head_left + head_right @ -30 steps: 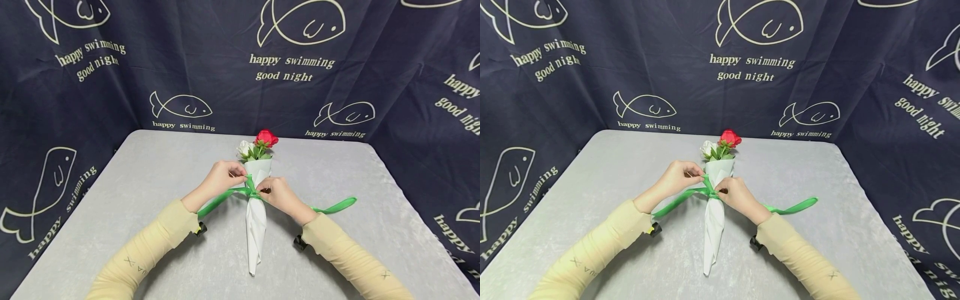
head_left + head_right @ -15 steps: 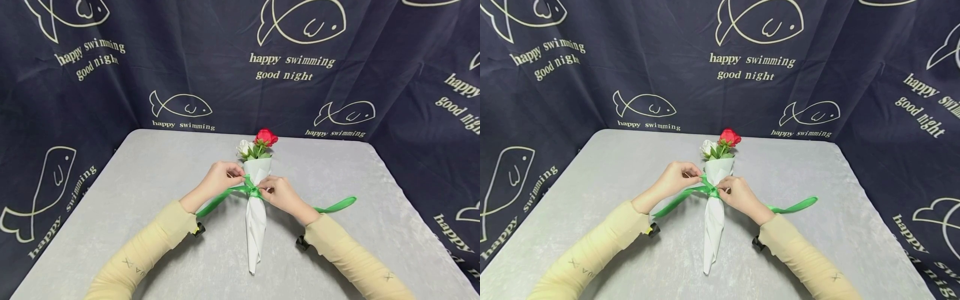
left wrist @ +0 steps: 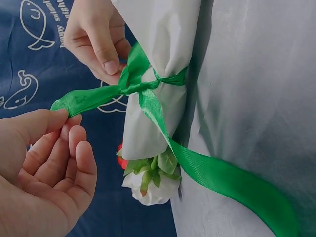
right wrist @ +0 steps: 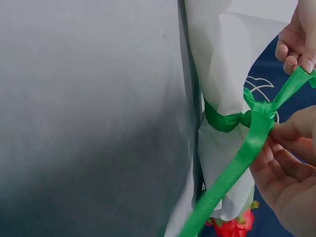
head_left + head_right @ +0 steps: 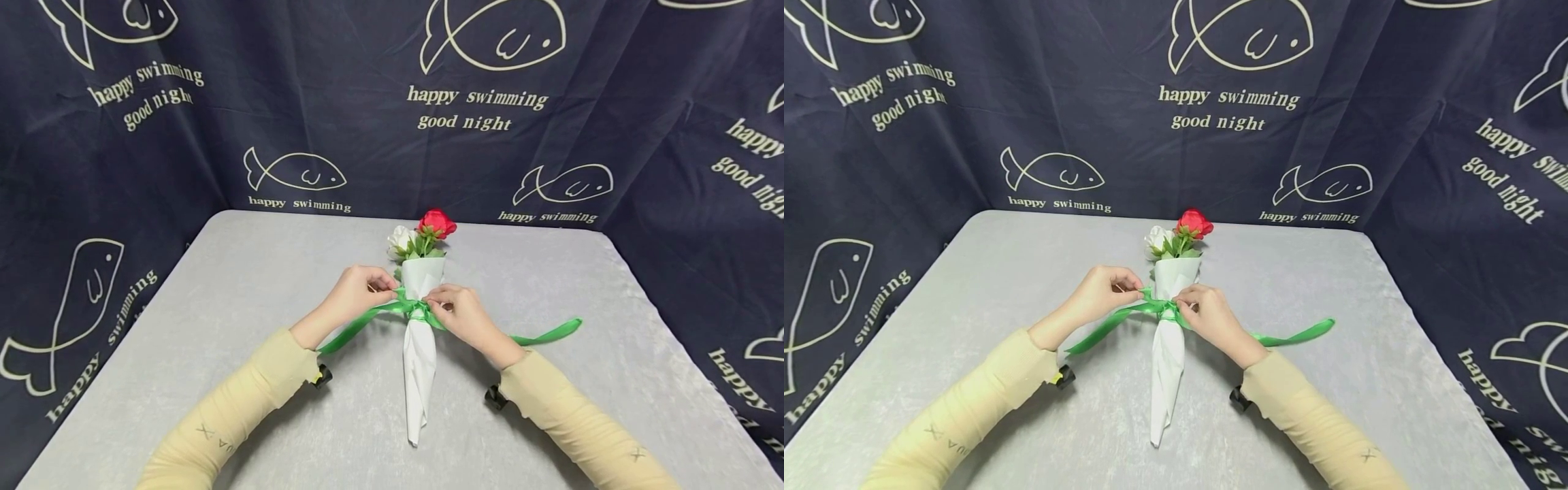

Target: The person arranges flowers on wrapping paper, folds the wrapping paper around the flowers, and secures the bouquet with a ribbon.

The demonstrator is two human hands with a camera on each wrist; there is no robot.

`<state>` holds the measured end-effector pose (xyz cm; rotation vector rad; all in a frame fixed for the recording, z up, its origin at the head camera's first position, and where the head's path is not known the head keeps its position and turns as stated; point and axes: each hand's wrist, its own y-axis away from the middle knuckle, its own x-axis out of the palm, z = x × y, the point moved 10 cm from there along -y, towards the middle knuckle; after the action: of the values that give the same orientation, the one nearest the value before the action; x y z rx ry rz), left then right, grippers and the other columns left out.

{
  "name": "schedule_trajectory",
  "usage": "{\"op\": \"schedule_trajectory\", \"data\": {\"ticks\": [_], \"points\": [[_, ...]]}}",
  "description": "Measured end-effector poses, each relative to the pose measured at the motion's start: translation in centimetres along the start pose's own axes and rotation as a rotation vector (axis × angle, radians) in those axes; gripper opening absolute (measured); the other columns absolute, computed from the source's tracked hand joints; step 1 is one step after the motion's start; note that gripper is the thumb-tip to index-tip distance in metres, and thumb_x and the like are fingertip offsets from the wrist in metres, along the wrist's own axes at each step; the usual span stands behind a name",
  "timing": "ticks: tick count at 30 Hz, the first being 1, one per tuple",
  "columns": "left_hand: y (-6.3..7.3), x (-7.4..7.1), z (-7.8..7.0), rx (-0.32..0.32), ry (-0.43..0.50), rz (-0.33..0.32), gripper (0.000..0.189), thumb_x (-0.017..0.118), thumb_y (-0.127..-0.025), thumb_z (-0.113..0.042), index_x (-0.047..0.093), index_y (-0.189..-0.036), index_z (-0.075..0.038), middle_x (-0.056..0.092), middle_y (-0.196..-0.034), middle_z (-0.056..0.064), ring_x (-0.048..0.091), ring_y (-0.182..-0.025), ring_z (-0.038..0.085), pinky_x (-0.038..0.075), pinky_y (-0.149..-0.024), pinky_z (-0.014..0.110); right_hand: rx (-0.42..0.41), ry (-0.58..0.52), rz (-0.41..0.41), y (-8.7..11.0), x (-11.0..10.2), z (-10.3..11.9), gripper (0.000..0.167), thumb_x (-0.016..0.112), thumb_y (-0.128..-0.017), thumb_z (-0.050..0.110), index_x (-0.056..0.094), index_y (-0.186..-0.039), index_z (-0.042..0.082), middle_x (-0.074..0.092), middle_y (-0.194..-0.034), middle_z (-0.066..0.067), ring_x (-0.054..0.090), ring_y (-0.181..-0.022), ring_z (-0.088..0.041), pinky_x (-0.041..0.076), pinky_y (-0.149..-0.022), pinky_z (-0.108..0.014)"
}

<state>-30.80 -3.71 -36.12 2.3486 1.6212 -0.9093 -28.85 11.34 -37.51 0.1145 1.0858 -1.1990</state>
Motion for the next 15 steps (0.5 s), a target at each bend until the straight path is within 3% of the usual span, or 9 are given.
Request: {"op": "schedule_trajectory", "data": {"ticks": [8, 15], "points": [[0.1, 0.0, 0.1, -0.015, -0.001, 0.011, 0.004, 0.072, -0.080, -0.008, 0.071, -0.084, -0.010, 0.069, -0.077, -0.001, 0.062, -0.070, 0.010, 0.053, -0.068, 0.023, 0.076, -0.043, -0.069, -0.1, -0.5, -0.9, 0.006, 0.073, -0.078, 0.001, 0.076, -0.083, 0.003, 0.072, -0.084, -0.010, 0.068, -0.074, -0.019, 0.055, -0.063, -0.024], [0.2, 0.0, -0.1, -0.012, 0.006, 0.018, 0.006, 0.072, -0.079, -0.006, 0.071, -0.085, -0.008, 0.070, -0.078, 0.001, 0.062, -0.071, 0.011, 0.053, -0.068, 0.023, 0.121, -0.049, -0.047, -0.3, -0.3, -1.5, 0.008, 0.074, -0.077, 0.001, 0.072, -0.083, 0.006, 0.070, -0.076, -0.004, 0.065, -0.065, -0.011, 0.053, -0.058, -0.022]]}}
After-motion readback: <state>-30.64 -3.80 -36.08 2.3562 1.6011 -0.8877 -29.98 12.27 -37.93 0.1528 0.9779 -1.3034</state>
